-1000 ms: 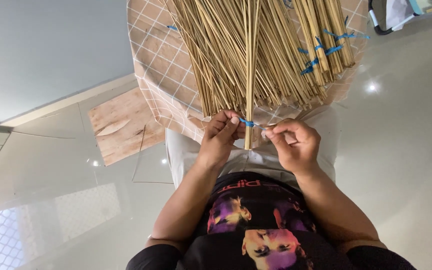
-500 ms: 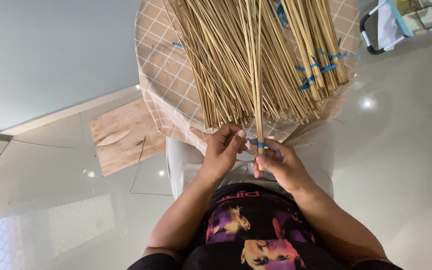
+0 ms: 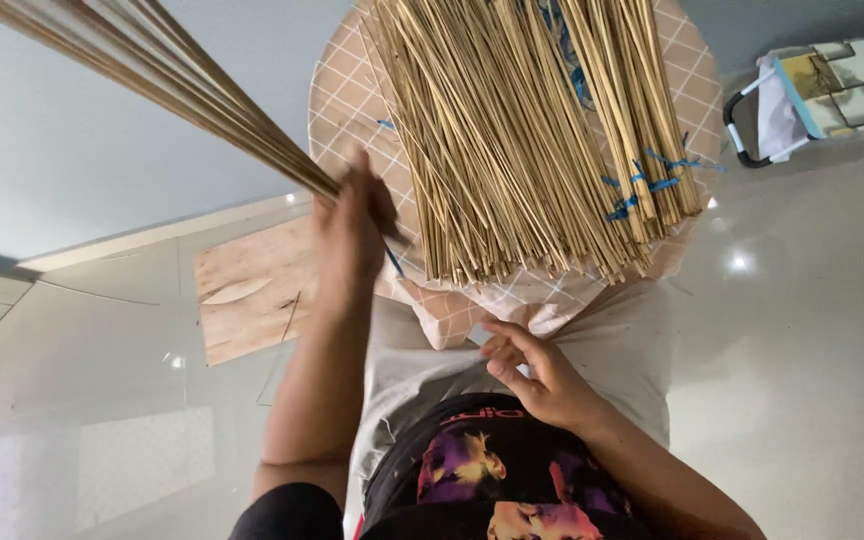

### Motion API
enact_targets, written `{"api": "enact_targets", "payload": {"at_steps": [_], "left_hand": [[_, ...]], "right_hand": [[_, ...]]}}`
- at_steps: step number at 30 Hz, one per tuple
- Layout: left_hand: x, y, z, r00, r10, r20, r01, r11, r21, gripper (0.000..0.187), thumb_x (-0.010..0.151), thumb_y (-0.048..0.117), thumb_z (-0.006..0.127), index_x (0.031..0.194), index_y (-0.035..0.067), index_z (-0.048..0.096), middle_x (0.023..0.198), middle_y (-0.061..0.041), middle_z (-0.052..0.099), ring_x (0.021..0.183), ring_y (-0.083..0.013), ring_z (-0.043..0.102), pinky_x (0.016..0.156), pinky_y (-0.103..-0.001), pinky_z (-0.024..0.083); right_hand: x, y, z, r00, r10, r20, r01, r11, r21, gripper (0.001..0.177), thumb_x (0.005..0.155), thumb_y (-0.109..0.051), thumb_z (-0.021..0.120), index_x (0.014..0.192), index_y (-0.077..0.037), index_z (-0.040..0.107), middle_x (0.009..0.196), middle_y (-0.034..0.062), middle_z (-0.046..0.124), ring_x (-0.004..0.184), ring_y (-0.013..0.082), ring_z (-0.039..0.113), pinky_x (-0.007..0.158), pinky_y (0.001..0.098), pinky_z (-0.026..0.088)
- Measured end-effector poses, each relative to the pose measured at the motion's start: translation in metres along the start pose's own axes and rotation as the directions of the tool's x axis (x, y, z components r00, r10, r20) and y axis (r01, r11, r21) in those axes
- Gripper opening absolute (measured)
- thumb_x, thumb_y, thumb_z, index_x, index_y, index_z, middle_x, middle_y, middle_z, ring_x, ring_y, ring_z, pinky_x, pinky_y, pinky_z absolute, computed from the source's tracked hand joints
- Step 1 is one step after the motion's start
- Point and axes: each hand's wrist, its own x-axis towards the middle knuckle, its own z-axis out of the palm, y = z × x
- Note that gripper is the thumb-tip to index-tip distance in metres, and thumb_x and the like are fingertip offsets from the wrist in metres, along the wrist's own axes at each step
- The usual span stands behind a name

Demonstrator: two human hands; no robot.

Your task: Tying bundles of long wooden sticks together using blue plastic string

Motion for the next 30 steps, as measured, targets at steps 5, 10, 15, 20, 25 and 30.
{"api": "enact_targets", "payload": {"at_steps": [5, 10, 15, 20, 25, 30], "left_hand": [[0.054, -0.023, -0.008, 0.980, 0.189, -0.061, -0.185, 0.981, 0.066, 0.067, 0.104, 0.048, 0.051, 0.047, 0.013, 0.049, 0.039, -0.003, 0.040, 0.037, -0.0106, 0.038, 0.045, -0.024, 0.032], [0.061, -0.078, -0.007, 0.986, 0.163, -0.017, -0.159, 0.977, 0.144, 0.043, 0.100, 0.038, 0.058, 0.063, 0.018, 0.050, 0.049, 0.006, 0.042, 0.038, -0.0074, 0.041, 0.034, -0.026, 0.038], [0.043, -0.065, -0.014, 0.993, 0.112, -0.028, -0.114, 0.992, -0.052, 0.038, 0.103, 0.027, 0.057, 0.068, 0.014, 0.047, 0.053, 0.002, 0.043, 0.044, -0.0092, 0.040, 0.039, -0.025, 0.037], [-0.036, -0.064, -0.012, 0.938, -0.237, 0.253, 0.320, 0.872, -0.371, 0.051, 0.103, 0.042, 0.051, 0.077, -0.001, 0.062, 0.064, -0.016, 0.058, 0.054, -0.0273, 0.053, 0.053, -0.041, 0.044], [-0.087, -0.068, 0.013, 0.757, 0.026, 0.652, 0.317, 0.859, -0.402, 0.049, 0.108, 0.045, 0.037, 0.078, 0.010, 0.053, 0.074, -0.006, 0.052, 0.067, -0.0173, 0.049, 0.065, -0.030, 0.043], [-0.088, -0.088, 0.007, 0.758, 0.085, 0.647, 0.008, 0.990, -0.139, 0.049, 0.100, 0.047, 0.056, 0.122, 0.003, 0.054, 0.103, -0.010, 0.057, 0.094, -0.0230, 0.053, 0.083, -0.037, 0.046]], "right_hand": [[-0.001, 0.001, -0.002, 0.996, 0.074, 0.044, -0.071, 0.995, -0.072, 0.046, 0.097, -0.020, 0.070, 0.137, 0.001, 0.061, 0.104, 0.0187, 0.075, 0.090, 0.0272, 0.075, 0.078, 0.0430, 0.062], [0.000, 0.000, -0.003, 0.988, 0.134, 0.075, -0.121, 0.980, -0.157, 0.042, 0.092, -0.021, 0.069, 0.129, -0.004, 0.063, 0.099, 0.0057, 0.078, 0.081, 0.0152, 0.072, 0.076, 0.0286, 0.059], [0.002, -0.016, -0.007, 1.000, 0.004, 0.021, 0.001, 0.970, -0.244, 0.037, 0.091, -0.017, 0.069, 0.125, -0.003, 0.065, 0.098, 0.0056, 0.076, 0.079, 0.0154, 0.070, 0.071, 0.0278, 0.057], [0.010, -0.046, -0.018, 0.940, -0.311, -0.140, 0.250, 0.908, -0.337, 0.047, 0.096, -0.018, 0.062, 0.139, -0.001, 0.052, 0.122, 0.0128, 0.068, 0.096, 0.0212, 0.070, 0.083, 0.0333, 0.060], [0.009, -0.038, -0.002, 0.982, 0.043, 0.186, -0.059, 0.995, 0.081, 0.024, 0.107, -0.025, 0.043, 0.099, -0.008, 0.058, 0.076, 0.0037, 0.066, 0.066, 0.0161, 0.062, 0.062, 0.0306, 0.055], [-0.013, 0.017, -0.022, 1.000, 0.012, 0.001, -0.011, 0.947, 0.321, 0.021, 0.106, -0.023, 0.048, 0.103, -0.005, 0.059, 0.069, 0.0033, 0.059, 0.057, 0.0141, 0.053, 0.053, 0.0299, 0.049]]}}
